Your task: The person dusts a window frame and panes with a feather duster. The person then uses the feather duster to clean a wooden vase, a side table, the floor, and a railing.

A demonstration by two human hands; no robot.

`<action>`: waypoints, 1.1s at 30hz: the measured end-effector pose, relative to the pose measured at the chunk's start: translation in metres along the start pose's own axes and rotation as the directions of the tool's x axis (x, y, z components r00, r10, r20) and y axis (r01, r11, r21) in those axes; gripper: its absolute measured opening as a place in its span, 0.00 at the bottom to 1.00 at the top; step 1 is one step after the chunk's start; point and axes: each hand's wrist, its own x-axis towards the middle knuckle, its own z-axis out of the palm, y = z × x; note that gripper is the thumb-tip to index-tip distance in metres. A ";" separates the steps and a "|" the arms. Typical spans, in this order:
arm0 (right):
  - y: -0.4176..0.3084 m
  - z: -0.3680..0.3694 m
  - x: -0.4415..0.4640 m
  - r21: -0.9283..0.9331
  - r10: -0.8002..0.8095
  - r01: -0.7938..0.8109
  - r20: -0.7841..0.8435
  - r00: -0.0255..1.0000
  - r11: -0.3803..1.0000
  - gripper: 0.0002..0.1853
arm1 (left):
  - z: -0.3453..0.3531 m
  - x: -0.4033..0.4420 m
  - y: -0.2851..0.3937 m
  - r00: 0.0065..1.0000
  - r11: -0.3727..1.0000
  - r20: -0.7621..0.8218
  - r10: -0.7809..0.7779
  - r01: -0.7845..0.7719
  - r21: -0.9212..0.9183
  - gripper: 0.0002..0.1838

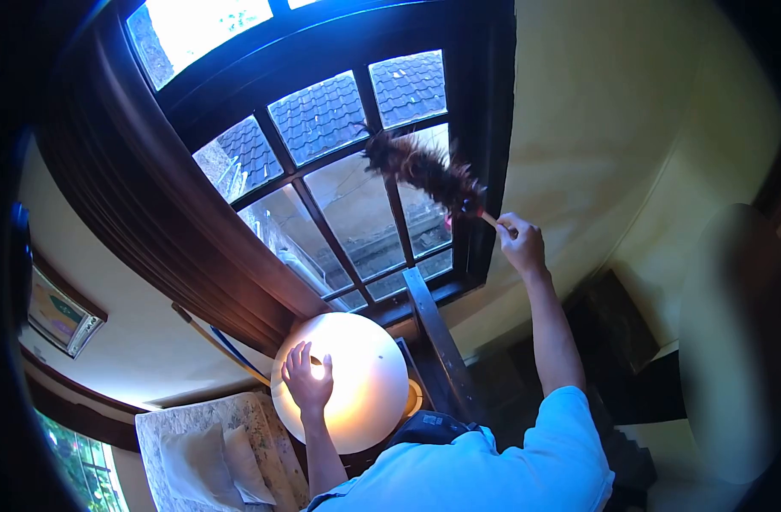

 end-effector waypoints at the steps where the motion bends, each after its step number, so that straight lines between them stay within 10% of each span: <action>1: -0.001 -0.002 -0.003 -0.067 -0.028 0.029 0.018 0.999 0.997 0.03 | 0.000 -0.001 -0.001 1.000 1.000 -0.001 0.002 -0.002 0.001 0.29; 12: 0.006 -0.008 -0.012 -0.265 -0.056 0.068 0.052 0.997 0.962 0.04 | -0.001 0.001 0.001 1.000 1.000 -0.005 0.015 -0.015 0.000 0.28; 18: 0.015 0.028 -0.041 0.008 -0.065 0.068 -0.189 0.980 0.998 0.07 | -0.001 0.001 0.004 1.000 1.000 -0.023 0.022 -0.022 -0.006 0.28; 21: 0.023 0.065 -0.079 -0.144 0.160 -0.168 -0.071 0.985 0.975 0.10 | -0.004 0.001 0.005 1.000 1.000 -0.013 0.016 -0.016 -0.016 0.28; 33: -0.006 0.106 -0.107 0.395 0.392 -0.308 -0.152 0.907 0.865 0.09 | -0.004 0.001 0.002 0.999 0.999 0.009 0.036 -0.036 -0.006 0.28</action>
